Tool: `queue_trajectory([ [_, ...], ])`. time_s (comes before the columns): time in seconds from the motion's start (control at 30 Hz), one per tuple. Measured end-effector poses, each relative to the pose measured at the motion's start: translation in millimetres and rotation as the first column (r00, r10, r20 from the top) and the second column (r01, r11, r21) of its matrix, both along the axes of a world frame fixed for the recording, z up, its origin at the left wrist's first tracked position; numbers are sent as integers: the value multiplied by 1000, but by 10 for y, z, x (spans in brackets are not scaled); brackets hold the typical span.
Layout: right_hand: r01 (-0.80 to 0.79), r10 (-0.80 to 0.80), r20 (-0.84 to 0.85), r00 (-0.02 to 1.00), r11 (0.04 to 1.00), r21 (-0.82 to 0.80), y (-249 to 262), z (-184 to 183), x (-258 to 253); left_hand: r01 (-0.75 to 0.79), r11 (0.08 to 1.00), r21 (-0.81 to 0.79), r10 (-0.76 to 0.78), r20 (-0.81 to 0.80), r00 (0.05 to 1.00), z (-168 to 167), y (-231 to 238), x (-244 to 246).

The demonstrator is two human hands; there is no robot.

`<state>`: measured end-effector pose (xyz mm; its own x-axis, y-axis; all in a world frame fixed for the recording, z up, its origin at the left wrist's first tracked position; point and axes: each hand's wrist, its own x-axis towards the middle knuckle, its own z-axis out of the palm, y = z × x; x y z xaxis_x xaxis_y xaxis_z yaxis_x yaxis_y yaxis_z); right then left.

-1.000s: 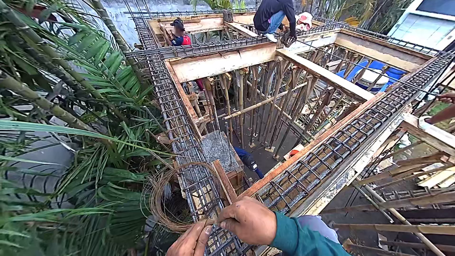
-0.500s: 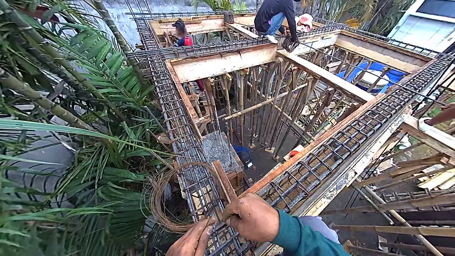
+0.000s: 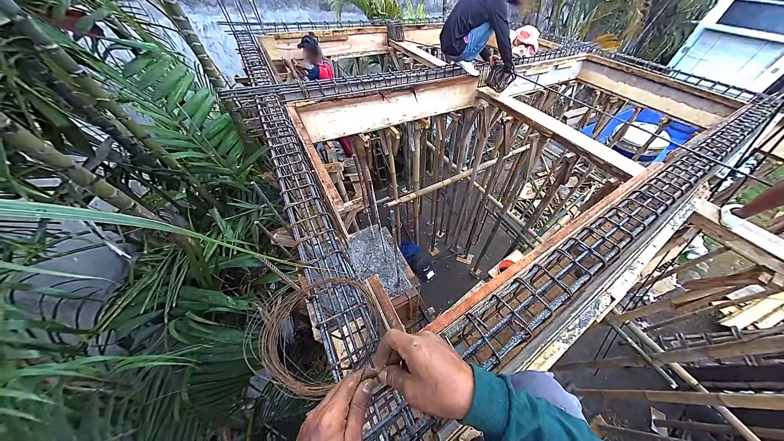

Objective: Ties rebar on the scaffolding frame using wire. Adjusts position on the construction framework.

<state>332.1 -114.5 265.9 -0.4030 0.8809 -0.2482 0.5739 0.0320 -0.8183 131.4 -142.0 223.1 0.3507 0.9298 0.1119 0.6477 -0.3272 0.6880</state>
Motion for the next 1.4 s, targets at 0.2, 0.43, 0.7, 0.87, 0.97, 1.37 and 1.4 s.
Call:
queue_trajectory([
  [0.2,70,-71,-56,996,997,-11,-3,-5,-8,-1,999,33,0,21,1000,-2,-7,-33],
  [0.43,47,-47,-50,998,999,2,1,-15,-2,32,999,9,-32,38,999,-41,-15,-48],
  [0.7,-56,50,67,996,994,92,-16,-36,8,141,986,-88,-143,-17,990,-105,-18,-101],
  [0.87,-46,41,50,998,993,105,-17,-22,5,104,992,-67,-103,17,995,-115,-23,-96],
  [0.97,-52,50,19,999,996,70,-11,-15,16,86,994,-62,-84,29,996,-96,-16,-100],
  [1.37,-50,48,14,999,995,89,-10,-56,15,114,989,-95,-110,46,993,-121,-25,-118],
  [1.4,-50,49,12,999,994,95,-11,-55,16,103,991,-83,-99,50,994,-119,-28,-114],
])
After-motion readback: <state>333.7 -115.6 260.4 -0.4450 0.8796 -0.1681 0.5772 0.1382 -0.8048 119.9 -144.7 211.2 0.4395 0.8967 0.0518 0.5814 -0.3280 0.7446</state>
